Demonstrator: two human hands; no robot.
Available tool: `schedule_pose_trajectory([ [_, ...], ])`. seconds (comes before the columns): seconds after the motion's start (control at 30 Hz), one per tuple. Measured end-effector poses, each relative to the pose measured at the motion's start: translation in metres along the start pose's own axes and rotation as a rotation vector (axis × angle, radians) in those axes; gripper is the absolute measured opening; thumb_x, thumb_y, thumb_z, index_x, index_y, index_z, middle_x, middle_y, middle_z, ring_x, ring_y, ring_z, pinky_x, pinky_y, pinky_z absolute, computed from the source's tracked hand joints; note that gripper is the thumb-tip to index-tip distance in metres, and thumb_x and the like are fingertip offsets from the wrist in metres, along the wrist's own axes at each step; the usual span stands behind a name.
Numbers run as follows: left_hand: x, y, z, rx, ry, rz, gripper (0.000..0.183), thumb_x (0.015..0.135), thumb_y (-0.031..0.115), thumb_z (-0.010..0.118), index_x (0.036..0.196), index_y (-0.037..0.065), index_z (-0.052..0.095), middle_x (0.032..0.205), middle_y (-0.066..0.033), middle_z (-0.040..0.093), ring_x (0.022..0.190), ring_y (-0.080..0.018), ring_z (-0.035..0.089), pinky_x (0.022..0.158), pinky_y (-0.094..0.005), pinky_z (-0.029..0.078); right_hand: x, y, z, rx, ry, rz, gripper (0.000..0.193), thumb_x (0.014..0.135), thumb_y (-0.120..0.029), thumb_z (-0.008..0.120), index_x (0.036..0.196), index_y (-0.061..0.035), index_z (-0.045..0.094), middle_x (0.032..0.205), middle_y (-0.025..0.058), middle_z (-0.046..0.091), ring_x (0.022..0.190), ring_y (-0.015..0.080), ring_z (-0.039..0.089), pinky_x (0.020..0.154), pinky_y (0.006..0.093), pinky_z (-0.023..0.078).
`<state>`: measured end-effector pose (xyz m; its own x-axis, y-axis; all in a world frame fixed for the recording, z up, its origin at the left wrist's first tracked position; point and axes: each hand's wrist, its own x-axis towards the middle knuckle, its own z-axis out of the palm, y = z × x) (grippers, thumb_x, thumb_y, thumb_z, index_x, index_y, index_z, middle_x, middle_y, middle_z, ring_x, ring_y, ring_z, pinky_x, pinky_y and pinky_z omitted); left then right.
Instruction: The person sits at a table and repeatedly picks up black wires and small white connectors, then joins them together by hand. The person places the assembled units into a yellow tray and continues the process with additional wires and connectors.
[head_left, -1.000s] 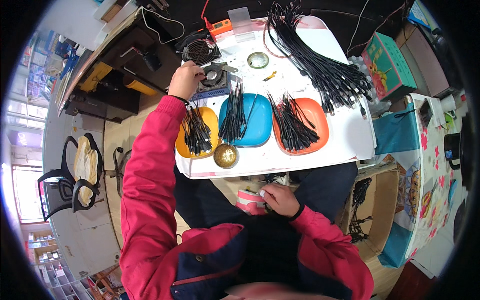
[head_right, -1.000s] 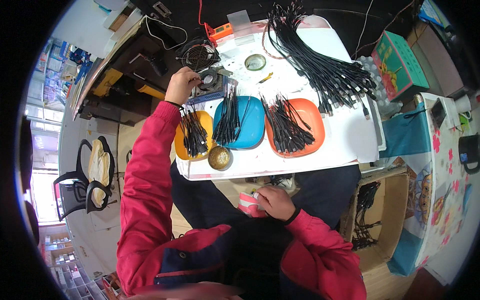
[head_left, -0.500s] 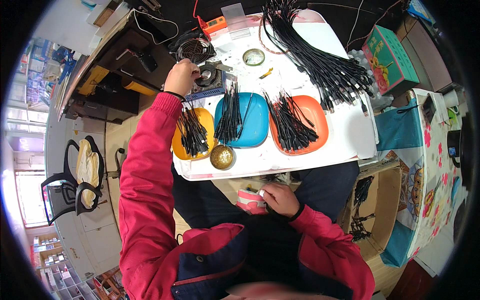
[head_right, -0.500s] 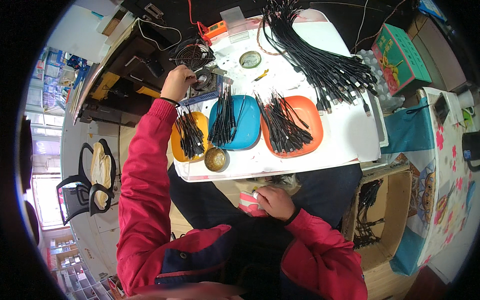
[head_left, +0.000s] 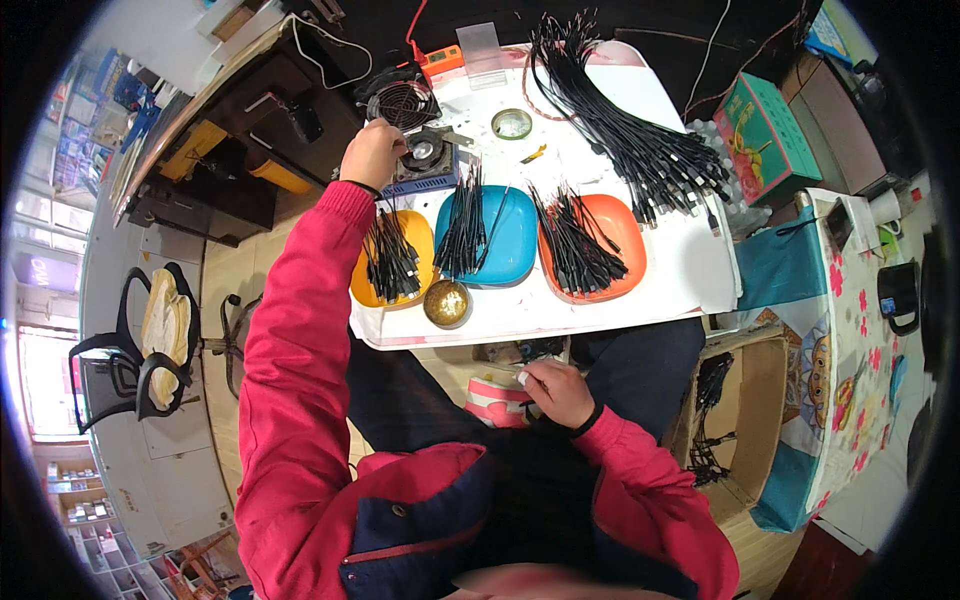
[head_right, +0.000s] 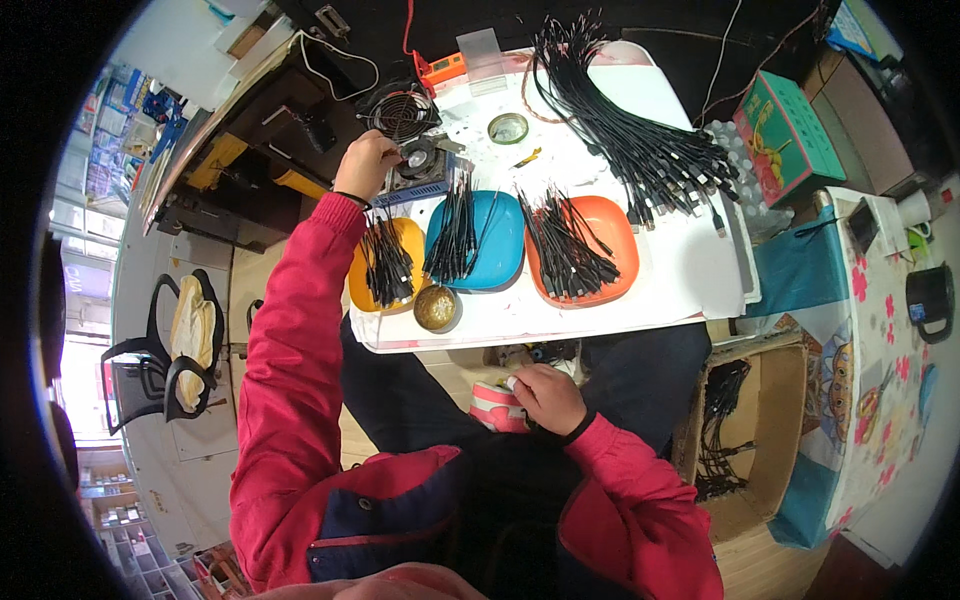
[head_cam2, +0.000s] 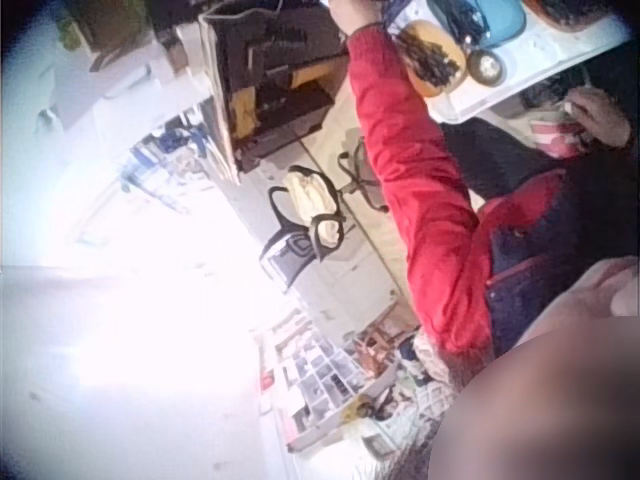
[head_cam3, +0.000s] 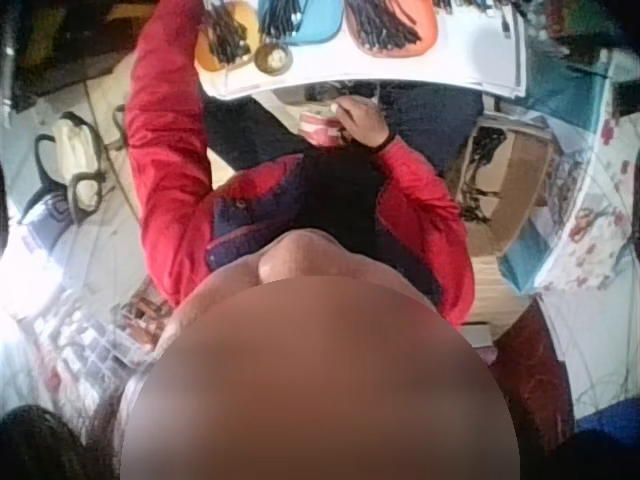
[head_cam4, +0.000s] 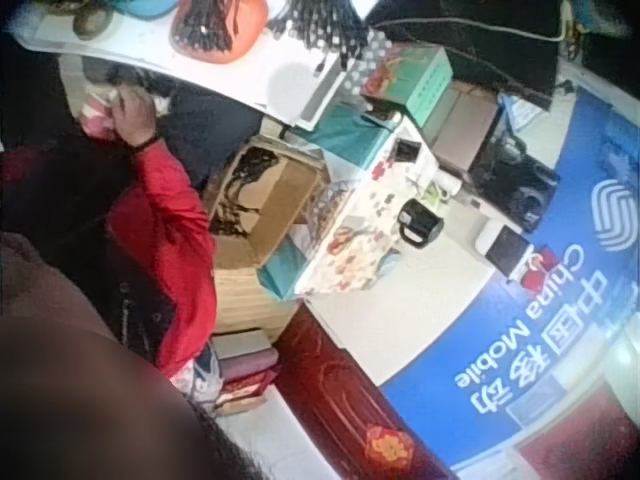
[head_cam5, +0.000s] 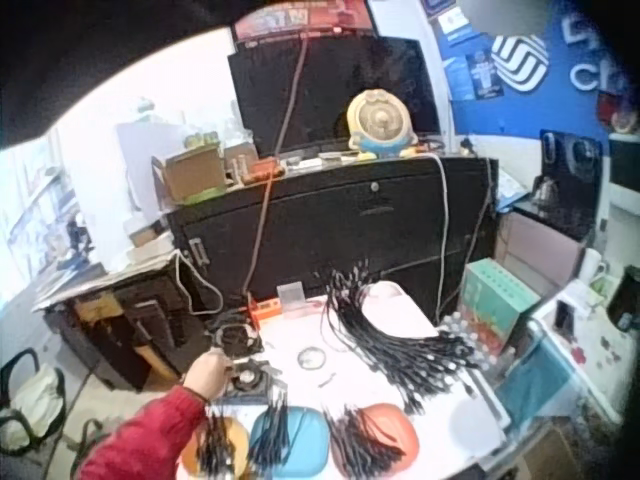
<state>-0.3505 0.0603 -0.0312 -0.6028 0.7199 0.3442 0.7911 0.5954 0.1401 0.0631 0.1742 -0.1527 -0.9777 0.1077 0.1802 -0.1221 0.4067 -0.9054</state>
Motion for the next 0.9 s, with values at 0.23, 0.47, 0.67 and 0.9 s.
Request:
schedule_pose_trajectory([
  [0.23,-0.074,0.027,-0.074,-0.151,0.208,-0.005,0.009,0.077,0.001,0.070,0.086,-0.001,0.070,0.083,-0.0136,0.060,0.075,-0.0315,0.062,0.068,-0.0370,0.049,-0.011,-0.018,0.005,-0.089,-0.012,-0.051,0.013,0.089,-0.012,0.058,0.092,-0.0006,0.062,0.082,0.0178,0.063,0.079,0.0366,0.062,0.068,0.0428,0.049],
  [0.47,-0.176,0.108,-0.149,-0.438,0.523,-0.010,0.012,0.077,-0.005,0.071,0.088,-0.001,0.068,0.087,-0.0094,0.060,0.075,-0.0187,0.061,0.066,-0.0279,0.048,-0.017,-0.050,0.021,-0.123,-0.132,-0.130,0.017,0.090,-0.015,0.056,0.092,0.0009,0.063,0.086,0.0183,0.065,0.084,0.0371,0.063,0.073,0.0432,0.050],
  [0.67,-0.225,0.163,-0.159,-0.863,0.619,-0.020,0.013,0.078,-0.006,0.072,0.090,-0.002,0.069,0.089,-0.0082,0.061,0.079,-0.0152,0.059,0.068,-0.0243,0.046,-0.002,-0.098,0.010,-0.130,-0.126,-0.169,0.016,0.088,-0.011,0.059,0.096,0.0011,0.065,0.090,0.0190,0.067,0.084,0.0364,0.065,0.075,0.0403,0.052],
  [0.9,-0.250,0.204,-0.157,-1.178,0.535,-0.091,0.011,0.084,-0.005,0.070,0.094,-0.003,0.068,0.095,-0.0054,0.058,0.081,-0.0083,0.056,0.069,-0.0199,0.045,0.017,-0.167,-0.010,0.014,-0.070,-0.226,0.028,0.088,-0.010,0.058,0.114,-0.0003,0.060,0.104,0.0132,0.063,0.083,0.0233,0.063,0.072,0.0305,0.050],
])
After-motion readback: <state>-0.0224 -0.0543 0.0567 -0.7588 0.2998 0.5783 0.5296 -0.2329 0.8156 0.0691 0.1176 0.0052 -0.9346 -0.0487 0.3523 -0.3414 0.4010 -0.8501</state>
